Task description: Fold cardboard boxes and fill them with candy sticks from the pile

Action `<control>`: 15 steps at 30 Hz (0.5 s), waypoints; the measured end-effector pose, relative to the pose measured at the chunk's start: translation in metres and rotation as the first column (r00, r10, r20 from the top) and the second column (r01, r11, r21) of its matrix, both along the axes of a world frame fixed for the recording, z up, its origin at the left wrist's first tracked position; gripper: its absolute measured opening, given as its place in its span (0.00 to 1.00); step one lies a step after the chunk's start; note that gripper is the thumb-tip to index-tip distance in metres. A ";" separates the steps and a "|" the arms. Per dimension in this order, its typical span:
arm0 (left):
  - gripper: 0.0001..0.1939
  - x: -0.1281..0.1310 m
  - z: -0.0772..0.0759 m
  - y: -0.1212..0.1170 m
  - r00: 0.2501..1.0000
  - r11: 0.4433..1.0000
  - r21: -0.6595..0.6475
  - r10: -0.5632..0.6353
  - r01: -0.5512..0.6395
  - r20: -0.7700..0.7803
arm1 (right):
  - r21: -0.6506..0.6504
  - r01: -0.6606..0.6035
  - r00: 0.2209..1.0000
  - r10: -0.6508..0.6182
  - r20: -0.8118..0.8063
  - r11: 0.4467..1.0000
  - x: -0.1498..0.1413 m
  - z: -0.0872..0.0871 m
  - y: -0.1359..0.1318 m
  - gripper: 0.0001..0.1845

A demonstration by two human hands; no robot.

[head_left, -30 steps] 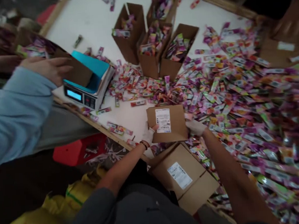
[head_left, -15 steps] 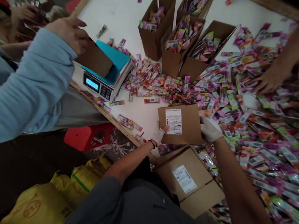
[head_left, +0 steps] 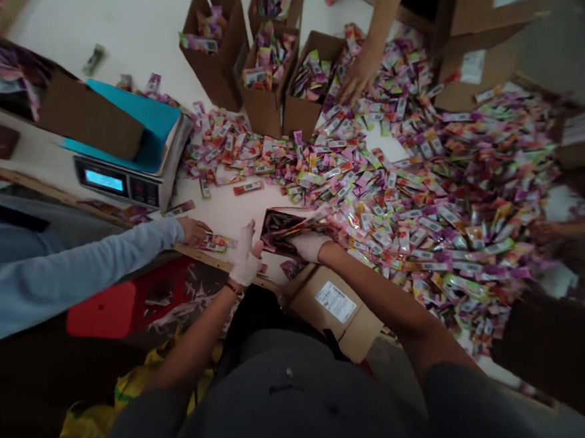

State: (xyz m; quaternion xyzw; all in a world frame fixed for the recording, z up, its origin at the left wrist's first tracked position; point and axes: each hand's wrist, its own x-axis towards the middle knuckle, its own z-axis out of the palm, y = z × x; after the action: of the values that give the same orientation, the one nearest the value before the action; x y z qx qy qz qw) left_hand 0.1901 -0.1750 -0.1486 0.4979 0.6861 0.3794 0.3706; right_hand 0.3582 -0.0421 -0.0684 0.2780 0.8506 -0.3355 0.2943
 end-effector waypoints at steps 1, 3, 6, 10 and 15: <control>0.37 -0.004 0.005 0.007 0.997 0.997 0.035 -0.066 0.067 -0.042 | 0.000 0.008 0.998 -0.008 -0.056 1.000 0.011 0.005 0.000 0.25; 0.37 -0.010 0.021 0.023 0.969 0.982 0.053 -0.171 0.183 -0.179 | 0.014 0.056 0.971 -0.051 -0.234 0.998 0.045 0.020 0.003 0.24; 0.32 -0.013 0.049 0.049 0.887 0.977 -0.037 -0.205 0.209 -0.414 | 0.177 0.354 0.890 -0.273 -0.366 0.918 0.106 0.045 0.007 0.23; 0.25 -0.003 0.075 0.073 0.702 0.908 -0.247 -0.419 0.339 -0.576 | 0.417 0.572 0.805 -0.581 -0.119 0.706 0.130 0.049 0.004 0.31; 0.12 0.030 0.070 0.093 0.619 0.748 -0.420 -0.662 0.514 -0.423 | 0.250 0.352 0.924 -0.377 0.058 0.902 0.049 0.022 -0.002 0.21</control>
State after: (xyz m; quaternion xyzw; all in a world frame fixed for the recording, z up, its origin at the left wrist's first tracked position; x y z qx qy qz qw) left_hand 0.2197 -0.0823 -0.0789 0.7301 0.6015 -0.0159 0.3239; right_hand 0.4069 -0.0438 -0.0467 0.4825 0.8003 -0.2666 0.2357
